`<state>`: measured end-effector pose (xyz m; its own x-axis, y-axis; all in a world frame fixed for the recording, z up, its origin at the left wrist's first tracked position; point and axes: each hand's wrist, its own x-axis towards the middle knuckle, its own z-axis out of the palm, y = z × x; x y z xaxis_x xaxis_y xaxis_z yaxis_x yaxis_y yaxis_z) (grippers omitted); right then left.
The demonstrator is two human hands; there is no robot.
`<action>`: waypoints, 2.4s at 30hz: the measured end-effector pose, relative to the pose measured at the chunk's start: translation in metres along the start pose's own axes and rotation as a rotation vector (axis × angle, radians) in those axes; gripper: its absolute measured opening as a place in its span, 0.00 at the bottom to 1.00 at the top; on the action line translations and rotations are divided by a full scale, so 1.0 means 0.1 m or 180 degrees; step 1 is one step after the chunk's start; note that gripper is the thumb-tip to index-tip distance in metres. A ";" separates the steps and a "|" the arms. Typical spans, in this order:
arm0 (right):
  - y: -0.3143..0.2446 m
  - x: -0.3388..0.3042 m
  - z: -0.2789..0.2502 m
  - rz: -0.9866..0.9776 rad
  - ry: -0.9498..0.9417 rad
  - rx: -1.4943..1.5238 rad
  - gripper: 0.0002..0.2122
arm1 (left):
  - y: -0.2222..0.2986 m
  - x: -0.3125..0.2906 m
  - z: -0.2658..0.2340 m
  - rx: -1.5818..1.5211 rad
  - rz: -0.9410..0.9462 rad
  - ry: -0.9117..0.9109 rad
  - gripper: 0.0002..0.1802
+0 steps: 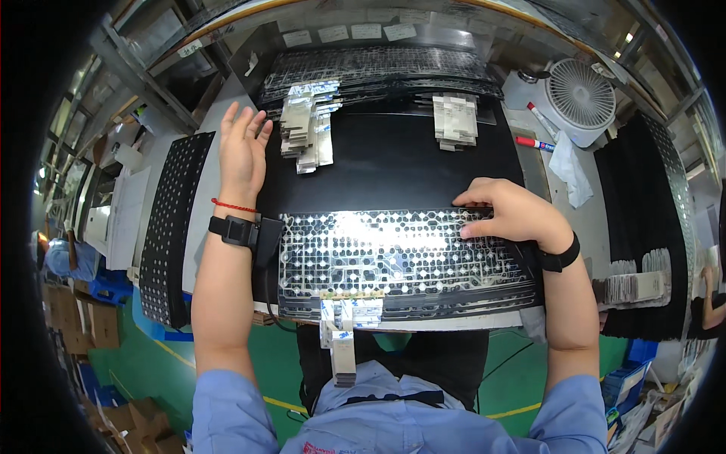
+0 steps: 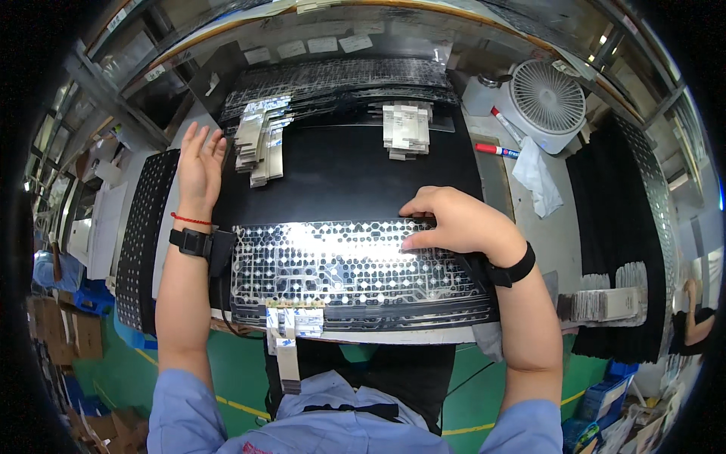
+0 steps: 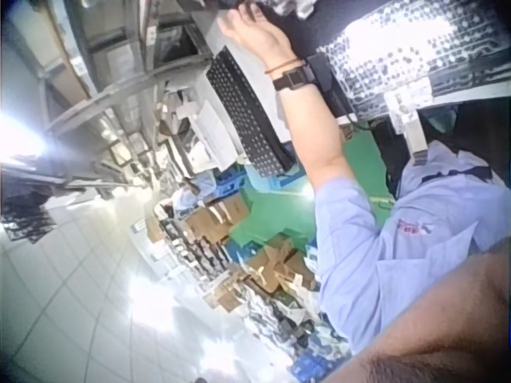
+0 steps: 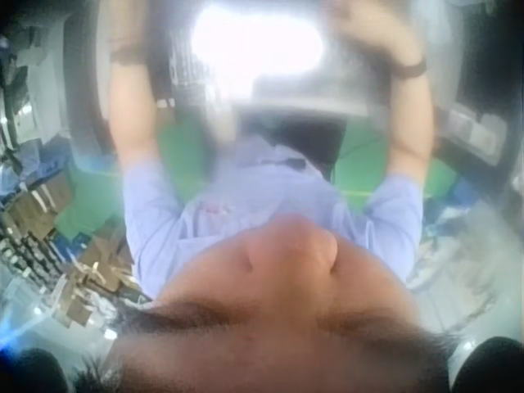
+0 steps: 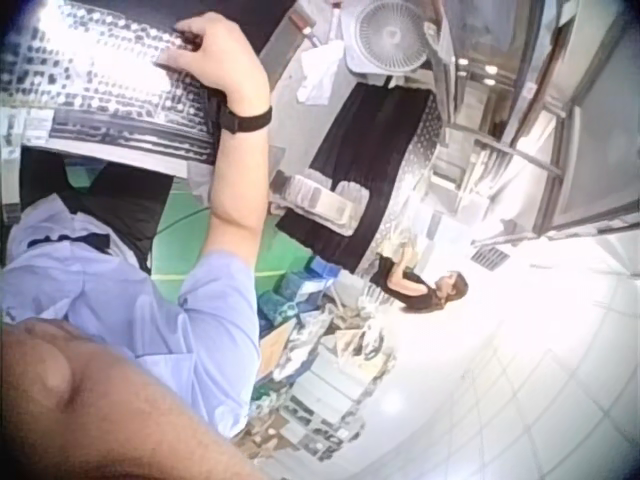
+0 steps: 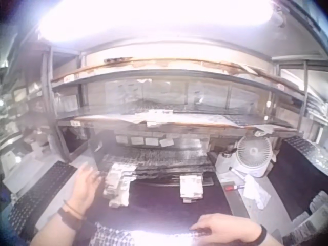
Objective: Inspecting and sorting layers of keyboard membrane components at a factory workstation.
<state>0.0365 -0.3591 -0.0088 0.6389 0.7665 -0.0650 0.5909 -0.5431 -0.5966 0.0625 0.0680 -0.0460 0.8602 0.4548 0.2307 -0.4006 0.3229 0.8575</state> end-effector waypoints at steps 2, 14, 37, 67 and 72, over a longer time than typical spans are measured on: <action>-0.02 0.01 0.01 -0.0098 0.0019 -0.0052 0.19 | 0.01 -0.03 0.01 0.0039 -0.0004 0.0025 0.32; 0.01 -0.04 -0.14 0.0256 0.0604 0.0401 0.12 | 0.21 -0.25 0.17 0.0430 -0.1294 -0.2111 0.27; 0.19 0.00 -0.11 0.0537 0.0586 0.0798 0.11 | 0.14 -0.31 0.15 0.2026 -0.0407 -0.2303 0.12; 0.18 -0.01 -0.12 0.0454 0.0638 0.0497 0.13 | 0.91 -1.97 0.88 0.2559 -0.1347 -0.6219 0.36; 0.18 -0.06 -0.17 0.0354 0.0735 0.0595 0.11 | 0.97 -1.02 0.71 0.2122 -0.0305 -0.4394 0.30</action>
<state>0.0522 -0.3797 -0.0056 0.8021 0.5962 0.0325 0.4240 -0.5304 -0.7341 -0.0419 -0.0057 0.0463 0.6374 -0.7669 0.0748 -0.4426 -0.2850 0.8502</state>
